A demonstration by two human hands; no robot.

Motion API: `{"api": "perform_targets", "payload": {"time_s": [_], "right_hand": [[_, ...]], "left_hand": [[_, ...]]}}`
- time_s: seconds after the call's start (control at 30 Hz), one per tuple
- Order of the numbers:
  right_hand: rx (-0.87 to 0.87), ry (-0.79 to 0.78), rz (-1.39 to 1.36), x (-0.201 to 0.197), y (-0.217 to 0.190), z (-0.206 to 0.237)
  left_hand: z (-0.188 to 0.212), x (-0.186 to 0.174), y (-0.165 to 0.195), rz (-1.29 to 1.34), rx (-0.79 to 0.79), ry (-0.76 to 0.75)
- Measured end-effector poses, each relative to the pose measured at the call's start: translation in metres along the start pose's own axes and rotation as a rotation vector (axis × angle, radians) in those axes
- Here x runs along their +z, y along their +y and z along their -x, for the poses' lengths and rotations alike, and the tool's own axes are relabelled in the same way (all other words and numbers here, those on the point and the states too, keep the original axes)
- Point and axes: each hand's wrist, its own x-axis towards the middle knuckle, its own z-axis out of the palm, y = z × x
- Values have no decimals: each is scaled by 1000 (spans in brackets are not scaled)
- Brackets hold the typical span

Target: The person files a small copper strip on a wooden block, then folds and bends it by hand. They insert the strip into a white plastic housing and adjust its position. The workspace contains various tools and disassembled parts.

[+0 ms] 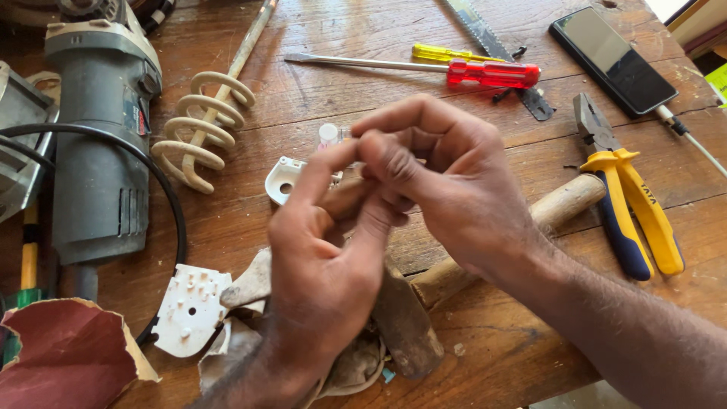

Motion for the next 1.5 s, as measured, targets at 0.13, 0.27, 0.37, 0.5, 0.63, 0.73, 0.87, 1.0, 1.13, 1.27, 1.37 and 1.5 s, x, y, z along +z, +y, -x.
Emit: {"api": "perform_targets", "payload": {"time_s": [0.13, 0.27, 0.37, 0.5, 0.63, 0.73, 0.87, 1.0, 1.13, 1.27, 1.37, 1.5], "right_hand": [[53, 33, -59, 0, -2, 0], [14, -27, 2, 1, -3, 0], [42, 49, -77, 3, -2, 0], [27, 22, -91, 2, -3, 0], [37, -18, -7, 2, -4, 0], [10, 8, -61, 1, -4, 0], [-17, -39, -35, 1, -4, 0], [5, 19, 47, 4, -3, 0], [65, 39, -19, 4, -6, 2], [6, -8, 3, 4, -8, 2], [84, 64, -54, 6, -8, 2], [74, 96, 20, 7, -8, 1]], "left_hand": [[1, 3, 3, 28, 35, -28], [-3, -1, 3, 4, 18, 20], [-1, 2, 1, 72, -16, -17], [0, 2, 0, 72, -72, -10], [-3, -1, 1, 79, -20, 14], [-2, 2, 2, 98, -42, -29], [-3, 1, 3, 104, -19, 0], [-4, 0, 2, 80, -22, -18], [-1, 1, 1, 134, -51, -19], [-4, -3, -1, 102, 32, -10], [-1, 0, -3, 121, 2, -44], [4, 5, -4, 171, -51, -42]]}}
